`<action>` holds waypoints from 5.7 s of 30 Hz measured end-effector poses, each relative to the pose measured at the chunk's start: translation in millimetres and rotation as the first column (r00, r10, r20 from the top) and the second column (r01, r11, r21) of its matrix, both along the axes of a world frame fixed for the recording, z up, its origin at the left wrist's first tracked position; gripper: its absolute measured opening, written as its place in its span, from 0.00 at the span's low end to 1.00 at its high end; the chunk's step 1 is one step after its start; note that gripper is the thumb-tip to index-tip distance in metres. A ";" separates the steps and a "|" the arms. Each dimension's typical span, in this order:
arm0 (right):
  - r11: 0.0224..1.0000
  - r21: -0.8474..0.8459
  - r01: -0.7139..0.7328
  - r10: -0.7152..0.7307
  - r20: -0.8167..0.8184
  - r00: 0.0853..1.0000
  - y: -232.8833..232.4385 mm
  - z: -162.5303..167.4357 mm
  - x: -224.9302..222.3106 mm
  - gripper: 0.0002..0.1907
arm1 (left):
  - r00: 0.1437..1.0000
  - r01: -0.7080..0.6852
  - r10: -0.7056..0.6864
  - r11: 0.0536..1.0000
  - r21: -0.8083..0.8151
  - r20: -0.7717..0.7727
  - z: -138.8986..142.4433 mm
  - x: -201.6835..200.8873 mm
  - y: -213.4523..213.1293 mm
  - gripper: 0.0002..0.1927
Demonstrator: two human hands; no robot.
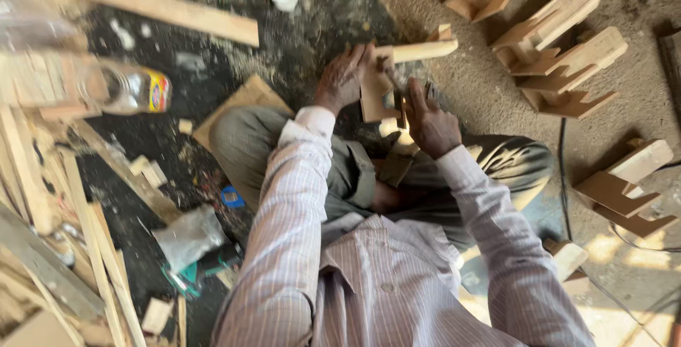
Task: The person sits on the workshop floor assembling small wooden box-shaped pieces. They hammer nails into the joints with a hammer, use pliers to pull or adjust nails, fit pieces together, and shape a joint with a small chisel.
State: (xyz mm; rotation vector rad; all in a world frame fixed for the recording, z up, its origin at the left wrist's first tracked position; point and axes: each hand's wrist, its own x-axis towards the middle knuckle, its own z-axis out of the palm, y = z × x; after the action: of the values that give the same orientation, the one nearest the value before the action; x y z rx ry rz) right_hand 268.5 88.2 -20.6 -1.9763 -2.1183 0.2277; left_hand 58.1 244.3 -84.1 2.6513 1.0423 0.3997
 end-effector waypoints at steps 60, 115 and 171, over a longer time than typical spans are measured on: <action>0.891 0.331 0.310 0.079 -0.786 0.613 -114.0 143.3 -80.8 0.10 | 0.320 0.793 0.427 0.367 -0.485 0.846 148.4 -57.4 -134.4 0.61; 0.793 -0.302 0.529 -0.540 -0.750 0.381 -14.7 -17.4 41.5 0.25 | 0.496 -0.008 0.851 0.203 -0.979 0.173 24.6 -13.1 37.5 0.33; 0.929 0.306 -0.207 0.249 -0.102 0.963 94.7 -18.8 -13.8 0.29 | 0.576 -0.331 0.775 -0.068 -0.941 -0.258 1.8 -4.0 72.4 0.23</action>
State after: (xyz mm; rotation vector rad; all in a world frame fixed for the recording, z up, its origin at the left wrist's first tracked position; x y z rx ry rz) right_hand 254.7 182.9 -39.4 -1.5049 -2.1469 0.0805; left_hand 54.1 316.7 -82.3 0.7851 1.5466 0.2317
